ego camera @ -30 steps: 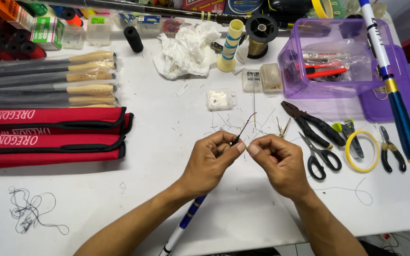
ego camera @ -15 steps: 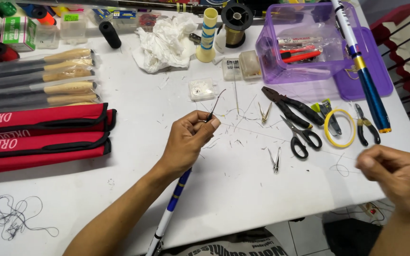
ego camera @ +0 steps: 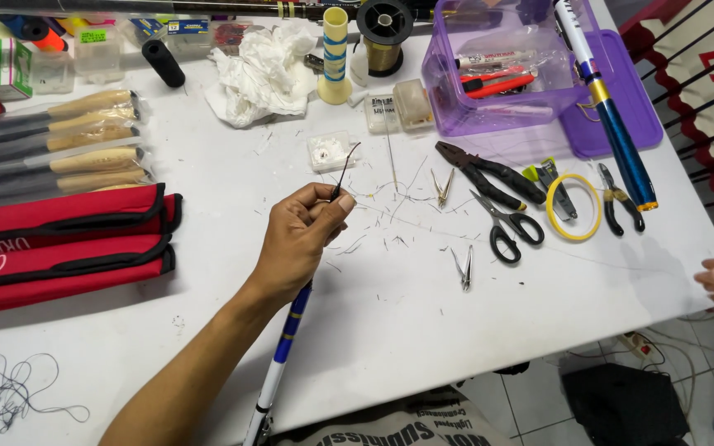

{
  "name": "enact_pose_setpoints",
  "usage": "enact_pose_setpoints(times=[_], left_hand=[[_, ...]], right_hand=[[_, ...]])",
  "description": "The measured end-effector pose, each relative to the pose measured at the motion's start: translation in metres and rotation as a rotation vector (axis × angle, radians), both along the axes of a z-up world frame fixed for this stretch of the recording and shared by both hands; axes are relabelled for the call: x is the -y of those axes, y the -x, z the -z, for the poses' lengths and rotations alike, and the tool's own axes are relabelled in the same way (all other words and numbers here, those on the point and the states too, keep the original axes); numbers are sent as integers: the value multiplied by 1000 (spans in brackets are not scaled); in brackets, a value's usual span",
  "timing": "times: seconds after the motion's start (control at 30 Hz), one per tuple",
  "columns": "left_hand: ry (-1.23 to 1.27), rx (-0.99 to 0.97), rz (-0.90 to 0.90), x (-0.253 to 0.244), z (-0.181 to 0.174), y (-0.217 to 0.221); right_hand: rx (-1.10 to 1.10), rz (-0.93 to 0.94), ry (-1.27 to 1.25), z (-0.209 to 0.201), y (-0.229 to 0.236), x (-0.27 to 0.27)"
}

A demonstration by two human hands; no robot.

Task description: The person works on the tip of a blue and white fishing rod, using pliers to manipulate a small metal guide and thread. They carefully wrap the thread around the rod's tip and use the pliers to secure the components, performing detailed hand-based assembly work on the fishing equipment.

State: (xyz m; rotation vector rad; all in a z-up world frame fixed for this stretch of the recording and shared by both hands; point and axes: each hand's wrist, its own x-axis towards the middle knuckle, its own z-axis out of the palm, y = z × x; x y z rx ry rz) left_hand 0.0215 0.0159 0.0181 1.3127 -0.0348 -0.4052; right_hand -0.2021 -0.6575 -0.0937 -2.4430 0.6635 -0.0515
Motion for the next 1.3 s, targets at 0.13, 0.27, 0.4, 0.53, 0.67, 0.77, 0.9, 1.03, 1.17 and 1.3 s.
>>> enact_pose_setpoints(times=[0.13,0.27,0.4,0.53,0.67,0.77,0.9,1.03,1.17,1.3], left_hand=[[14,-7,-2,1,2,0],[14,-10,-2,2,0,-1],[8,-9,9,2,1,1],[105,38,15,4,2,3],[120,62,16,5,2,1],[118,58,25,4,1,2],[88,50,27,4,1,3],[87,68,15,4,1,3],[116,160,20,7,16,0],[151,230,2,8,22,0]], right_hand=[[66,76,130,-105,-38,-182],[52,-63,99,-140,-68,-265],[57,-258,111,-151,-98,-323],[58,-427,176,-129,-127,-345],[-213,-546,214,-122,-134,-383],[-464,-493,311,-125,-125,-397],[-358,-373,282,-122,-112,-377],[-165,-258,168,-132,-136,-379],[27,-403,163,-109,-184,-375],[-62,-485,242,-88,-236,-384]])
